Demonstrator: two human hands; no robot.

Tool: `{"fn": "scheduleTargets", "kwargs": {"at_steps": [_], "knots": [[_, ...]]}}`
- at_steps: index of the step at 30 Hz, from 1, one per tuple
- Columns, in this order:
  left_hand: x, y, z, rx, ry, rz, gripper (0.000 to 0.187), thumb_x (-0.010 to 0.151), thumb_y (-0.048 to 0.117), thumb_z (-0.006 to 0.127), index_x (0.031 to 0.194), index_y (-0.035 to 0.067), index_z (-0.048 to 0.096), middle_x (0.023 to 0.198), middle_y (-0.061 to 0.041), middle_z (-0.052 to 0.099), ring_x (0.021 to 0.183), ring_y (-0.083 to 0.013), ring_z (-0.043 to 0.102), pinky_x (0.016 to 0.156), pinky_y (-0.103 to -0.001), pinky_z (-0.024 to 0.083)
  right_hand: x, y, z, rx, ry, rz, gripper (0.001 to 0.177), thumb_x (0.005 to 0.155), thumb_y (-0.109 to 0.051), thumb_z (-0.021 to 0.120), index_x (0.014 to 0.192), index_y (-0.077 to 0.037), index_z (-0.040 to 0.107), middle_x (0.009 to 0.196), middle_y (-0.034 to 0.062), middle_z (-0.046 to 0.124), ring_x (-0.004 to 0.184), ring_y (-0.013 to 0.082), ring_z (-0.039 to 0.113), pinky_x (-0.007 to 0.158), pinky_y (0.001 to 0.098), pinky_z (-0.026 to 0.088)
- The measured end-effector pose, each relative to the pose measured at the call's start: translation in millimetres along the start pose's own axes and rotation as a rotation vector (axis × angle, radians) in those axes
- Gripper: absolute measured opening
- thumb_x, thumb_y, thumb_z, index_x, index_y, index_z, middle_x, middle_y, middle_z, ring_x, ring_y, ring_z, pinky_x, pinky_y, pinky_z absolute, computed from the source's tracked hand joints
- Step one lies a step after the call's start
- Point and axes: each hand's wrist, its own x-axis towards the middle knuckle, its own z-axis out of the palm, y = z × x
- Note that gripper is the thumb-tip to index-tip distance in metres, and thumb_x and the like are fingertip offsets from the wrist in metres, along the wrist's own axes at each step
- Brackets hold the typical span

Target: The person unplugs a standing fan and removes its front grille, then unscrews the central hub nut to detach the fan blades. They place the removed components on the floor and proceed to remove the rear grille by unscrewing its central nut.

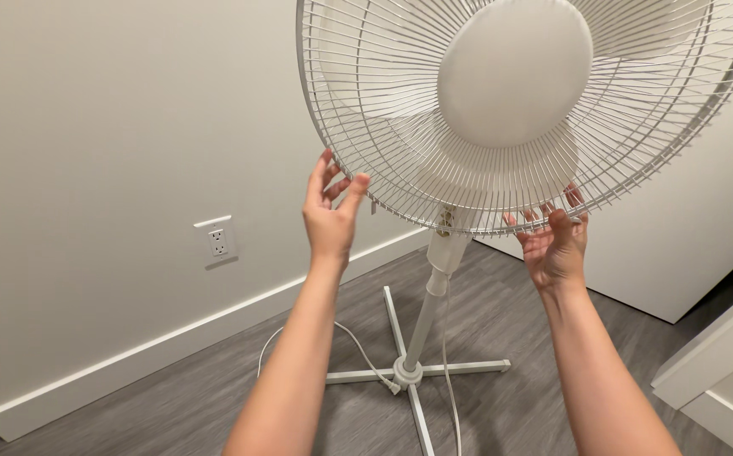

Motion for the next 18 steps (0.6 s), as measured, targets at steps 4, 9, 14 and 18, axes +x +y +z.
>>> {"fn": "scheduleTargets", "kwargs": {"at_steps": [4,9,14,18], "knots": [[-13,17,18,0.165,-0.005,-0.018,0.119,0.068,0.042,0.093,0.159,0.005,0.028,0.150,-0.016,0.042,0.132,-0.0285,0.054,0.098,-0.045,0.058,2,-1,-5,-0.003,-0.037,0.010,0.103,0.084,-0.036,0.093,0.161,-0.019,0.027,0.158,0.0210,0.042,0.136,0.0373,0.055,0.105,0.0546,0.058],[-14,28,33,0.170,0.059,-0.097,0.127,0.061,0.042,0.095,0.160,0.006,0.024,0.152,-0.016,0.034,0.135,-0.0304,0.049,0.098,-0.045,0.059,-1,-22,-3,-0.129,0.038,0.092,0.112,0.081,-0.021,0.080,0.163,-0.033,0.004,0.166,0.0219,0.021,0.141,0.0415,0.042,0.102,0.0574,0.050],[-11,32,36,0.157,0.068,-0.134,0.127,0.058,0.041,0.095,0.159,0.008,0.026,0.151,-0.014,0.036,0.133,-0.0292,0.050,0.096,-0.044,0.058,4,-44,-10,-0.320,0.017,0.049,0.118,0.080,-0.004,0.071,0.166,-0.034,-0.003,0.171,0.0236,0.012,0.154,0.0389,0.029,0.108,0.0540,0.042],[-13,35,36,0.162,0.068,-0.168,0.125,0.058,0.040,0.095,0.159,0.010,0.028,0.151,-0.013,0.037,0.133,-0.0283,0.049,0.096,-0.043,0.057,14,-56,-14,-0.448,-0.029,-0.048,0.125,0.073,0.005,0.072,0.165,-0.027,-0.005,0.172,0.0205,0.004,0.159,0.0370,0.016,0.111,0.0536,0.042]]}}
